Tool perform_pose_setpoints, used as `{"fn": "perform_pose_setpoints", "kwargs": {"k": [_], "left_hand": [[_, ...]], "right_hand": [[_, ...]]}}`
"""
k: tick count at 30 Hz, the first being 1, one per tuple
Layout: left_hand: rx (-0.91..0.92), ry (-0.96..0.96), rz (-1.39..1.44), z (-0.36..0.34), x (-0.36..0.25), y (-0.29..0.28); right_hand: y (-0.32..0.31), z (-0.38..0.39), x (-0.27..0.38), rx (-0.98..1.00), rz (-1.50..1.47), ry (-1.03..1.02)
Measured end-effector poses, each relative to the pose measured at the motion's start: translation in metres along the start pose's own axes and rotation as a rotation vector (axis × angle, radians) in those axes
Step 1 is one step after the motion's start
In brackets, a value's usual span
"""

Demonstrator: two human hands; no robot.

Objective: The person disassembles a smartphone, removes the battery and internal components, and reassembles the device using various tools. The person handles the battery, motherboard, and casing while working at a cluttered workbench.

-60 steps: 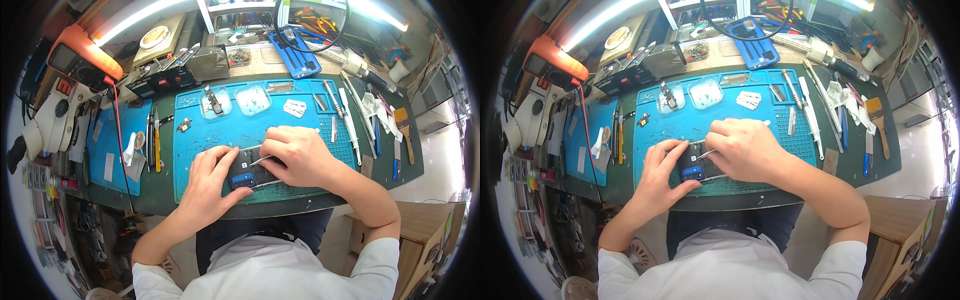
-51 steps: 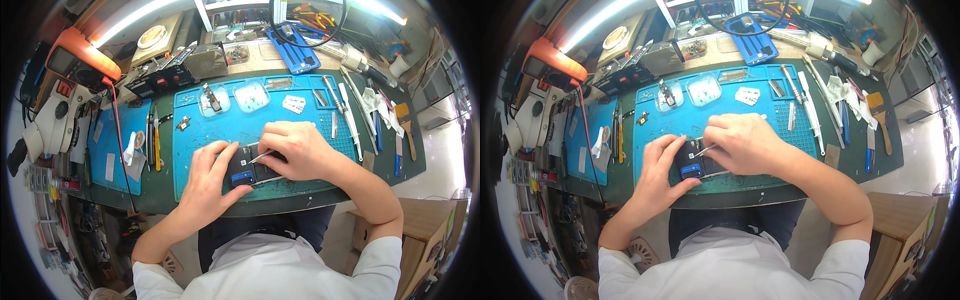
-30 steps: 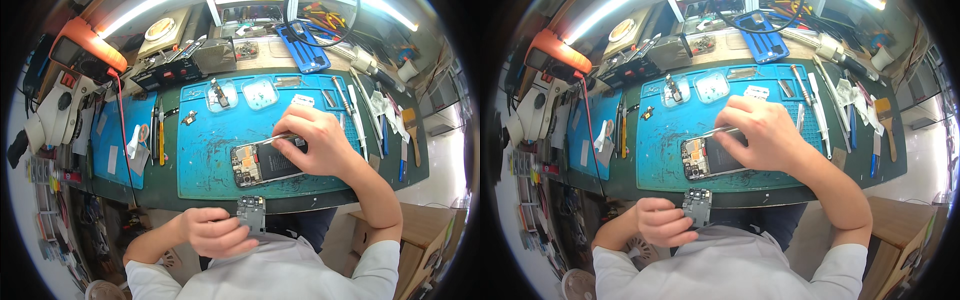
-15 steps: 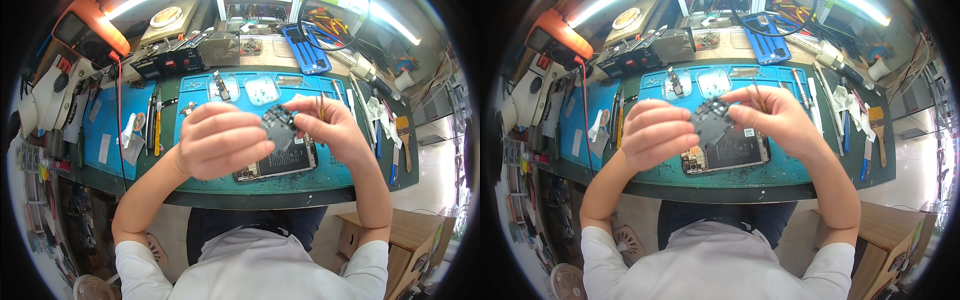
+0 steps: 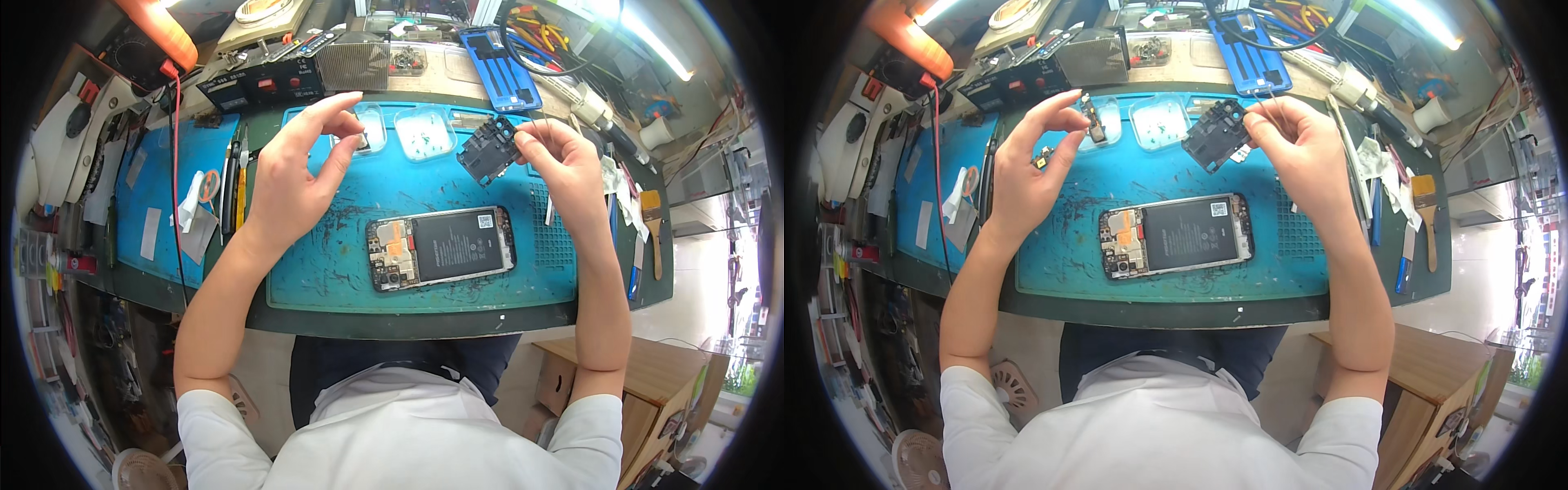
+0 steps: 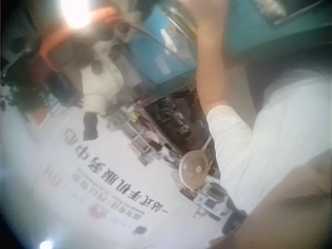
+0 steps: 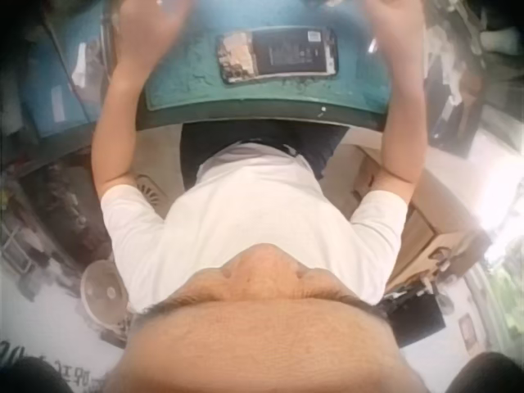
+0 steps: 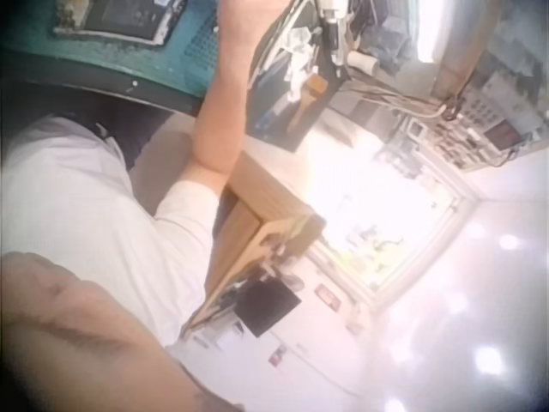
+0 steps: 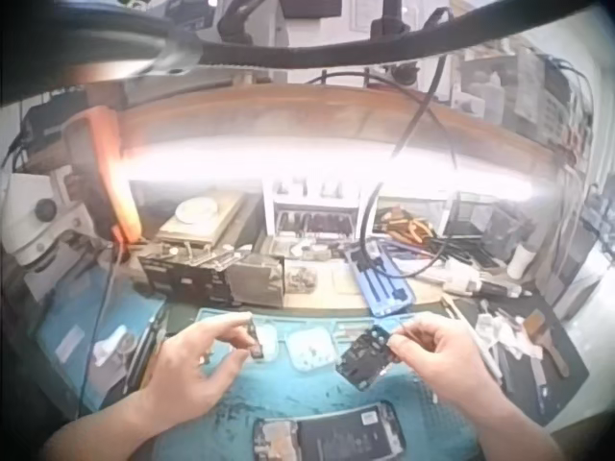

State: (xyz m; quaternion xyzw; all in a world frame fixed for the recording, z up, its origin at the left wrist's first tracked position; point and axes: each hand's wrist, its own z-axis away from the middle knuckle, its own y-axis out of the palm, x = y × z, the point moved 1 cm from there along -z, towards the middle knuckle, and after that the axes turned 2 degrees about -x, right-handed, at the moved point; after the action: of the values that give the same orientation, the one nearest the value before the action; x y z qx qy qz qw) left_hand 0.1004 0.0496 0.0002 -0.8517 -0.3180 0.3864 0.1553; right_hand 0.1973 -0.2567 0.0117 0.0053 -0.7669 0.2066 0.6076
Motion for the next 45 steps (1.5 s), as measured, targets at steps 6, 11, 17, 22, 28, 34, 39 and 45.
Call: {"fn": "perform_pose_setpoints", "kwargs": {"k": [6,11,17,22,28,34,39,45], "left_hand": [[0.019,-0.013,-0.012,0.002,-0.005,0.001],[0.035,-0.014,-0.012,0.002,-0.009,0.001],[0.040,0.015,0.002,0.004,-0.008,0.003],[0.074,0.031,-0.009,0.005,-0.008,0.003],[0.065,0.030,0.017,0.006,-0.007,0.007],[0.088,0.031,-0.020,0.005,-0.007,0.005],[0.226,-0.104,0.072,0.006,-0.017,0.003],[0.751,-0.150,-0.040,0.009,-0.054,-0.011]], "right_hand": [[0.006,0.001,-0.006,0.001,0.031,0.006],[0.007,0.002,-0.007,-0.022,0.104,-0.002],[0.008,0.001,-0.009,-0.023,0.129,-0.017],[0.008,0.001,-0.012,-0.022,0.135,-0.033],[0.008,0.002,-0.010,-0.015,0.149,-0.027],[0.006,0.002,-0.008,-0.050,0.138,-0.049],[-0.017,-0.013,-0.011,-0.282,0.081,-0.171],[-0.017,-0.018,-0.024,-0.292,0.227,-0.109]]}}
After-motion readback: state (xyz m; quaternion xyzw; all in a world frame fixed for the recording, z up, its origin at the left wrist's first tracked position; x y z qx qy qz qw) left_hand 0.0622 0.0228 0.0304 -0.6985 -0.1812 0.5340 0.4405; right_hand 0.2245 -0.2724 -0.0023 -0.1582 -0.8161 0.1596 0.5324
